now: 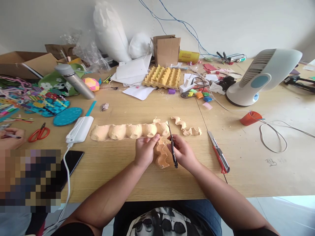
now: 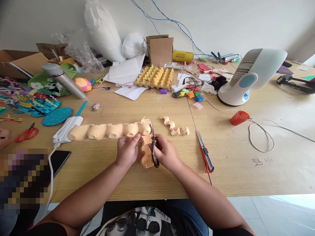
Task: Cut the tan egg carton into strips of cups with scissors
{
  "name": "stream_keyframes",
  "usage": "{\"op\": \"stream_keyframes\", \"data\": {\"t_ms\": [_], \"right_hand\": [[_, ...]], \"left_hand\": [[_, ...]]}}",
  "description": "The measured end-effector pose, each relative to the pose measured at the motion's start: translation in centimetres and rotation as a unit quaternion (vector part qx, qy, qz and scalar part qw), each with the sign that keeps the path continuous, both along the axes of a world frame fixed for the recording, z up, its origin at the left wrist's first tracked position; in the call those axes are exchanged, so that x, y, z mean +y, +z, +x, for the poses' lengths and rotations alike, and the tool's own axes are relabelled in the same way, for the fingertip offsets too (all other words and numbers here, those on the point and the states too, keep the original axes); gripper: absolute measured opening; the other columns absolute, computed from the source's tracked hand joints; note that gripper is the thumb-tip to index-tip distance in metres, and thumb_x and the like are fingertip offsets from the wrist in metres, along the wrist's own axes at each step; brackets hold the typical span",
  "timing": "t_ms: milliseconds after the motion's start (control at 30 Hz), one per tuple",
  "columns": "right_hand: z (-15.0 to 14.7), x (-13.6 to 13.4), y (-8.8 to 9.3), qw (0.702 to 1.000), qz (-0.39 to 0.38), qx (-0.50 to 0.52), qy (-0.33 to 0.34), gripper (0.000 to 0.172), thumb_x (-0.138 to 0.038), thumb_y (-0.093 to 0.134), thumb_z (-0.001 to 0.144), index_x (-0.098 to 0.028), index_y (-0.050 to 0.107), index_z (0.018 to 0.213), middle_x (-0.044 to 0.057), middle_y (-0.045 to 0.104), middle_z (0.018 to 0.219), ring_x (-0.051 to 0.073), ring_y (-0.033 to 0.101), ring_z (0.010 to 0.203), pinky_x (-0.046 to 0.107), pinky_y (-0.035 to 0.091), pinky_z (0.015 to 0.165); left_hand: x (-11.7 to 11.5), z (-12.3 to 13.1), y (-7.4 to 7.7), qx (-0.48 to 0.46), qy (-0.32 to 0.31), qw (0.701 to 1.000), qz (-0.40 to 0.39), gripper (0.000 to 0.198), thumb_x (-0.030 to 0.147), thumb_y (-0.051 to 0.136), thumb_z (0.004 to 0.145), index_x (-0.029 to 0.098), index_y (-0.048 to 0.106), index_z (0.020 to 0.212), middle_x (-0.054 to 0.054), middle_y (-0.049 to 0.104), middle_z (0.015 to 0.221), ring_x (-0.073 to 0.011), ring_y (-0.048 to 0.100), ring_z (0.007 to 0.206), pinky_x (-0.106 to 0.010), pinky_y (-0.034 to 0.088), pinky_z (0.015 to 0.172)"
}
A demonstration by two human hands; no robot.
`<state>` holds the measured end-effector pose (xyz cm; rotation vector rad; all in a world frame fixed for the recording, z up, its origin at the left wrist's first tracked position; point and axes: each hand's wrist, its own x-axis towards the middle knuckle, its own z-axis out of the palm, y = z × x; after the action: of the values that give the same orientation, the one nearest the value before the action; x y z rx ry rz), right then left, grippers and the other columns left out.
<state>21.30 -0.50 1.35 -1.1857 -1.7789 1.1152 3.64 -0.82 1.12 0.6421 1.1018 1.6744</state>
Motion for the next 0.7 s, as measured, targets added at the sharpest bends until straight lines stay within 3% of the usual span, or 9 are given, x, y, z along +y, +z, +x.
{"op": "stream_keyframes", "data": {"t_ms": [200,367,533,700], "right_hand": [[0.1,0.2,-0.1,0.999,-0.023,0.029,-0.008,0.032,-0.051,0.068,0.095,-0.024,0.065,0.111,0.001,0.068,0.082,0.018,0.063,0.074,0.027,0.050,0.067],[0.0,0.4,0.3,0.996,-0.055,0.071,0.004,0.037,-0.055,0.073,0.092,-0.022,0.065,0.106,0.000,0.065,0.078,0.017,0.060,0.071,0.026,0.045,0.063],[0.1,0.6,0.7,0.990,-0.074,0.119,-0.032,0.043,-0.059,0.073,0.090,-0.022,0.062,0.110,0.000,0.064,0.080,0.016,0.057,0.071,0.027,0.044,0.064],[0.5,0.4,1.3,0.997,-0.046,0.058,-0.012,0.041,-0.055,0.071,0.092,-0.025,0.059,0.117,-0.002,0.059,0.081,0.017,0.054,0.072,0.030,0.046,0.068]], "left_hand": [[0.0,-0.2,0.1,0.060,-0.009,0.998,0.016,0.029,0.041,0.095,0.071,0.019,0.076,0.072,-0.001,0.072,0.062,-0.0155,0.069,0.059,-0.025,0.056,0.057],[0.0,-0.3,0.1,0.056,-0.006,0.998,0.018,0.029,0.041,0.095,0.071,0.019,0.077,0.072,-0.001,0.073,0.063,-0.0160,0.070,0.062,-0.025,0.056,0.059],[0.2,-0.2,0.6,0.034,-0.029,0.998,0.040,0.032,0.044,0.096,0.070,0.018,0.076,0.068,-0.003,0.077,0.070,-0.0146,0.070,0.067,-0.024,0.058,0.067],[0.5,0.0,1.6,-0.001,-0.028,0.998,0.051,0.033,0.044,0.097,0.068,0.018,0.080,0.080,-0.004,0.080,0.082,-0.0144,0.072,0.075,-0.023,0.059,0.070]]}}
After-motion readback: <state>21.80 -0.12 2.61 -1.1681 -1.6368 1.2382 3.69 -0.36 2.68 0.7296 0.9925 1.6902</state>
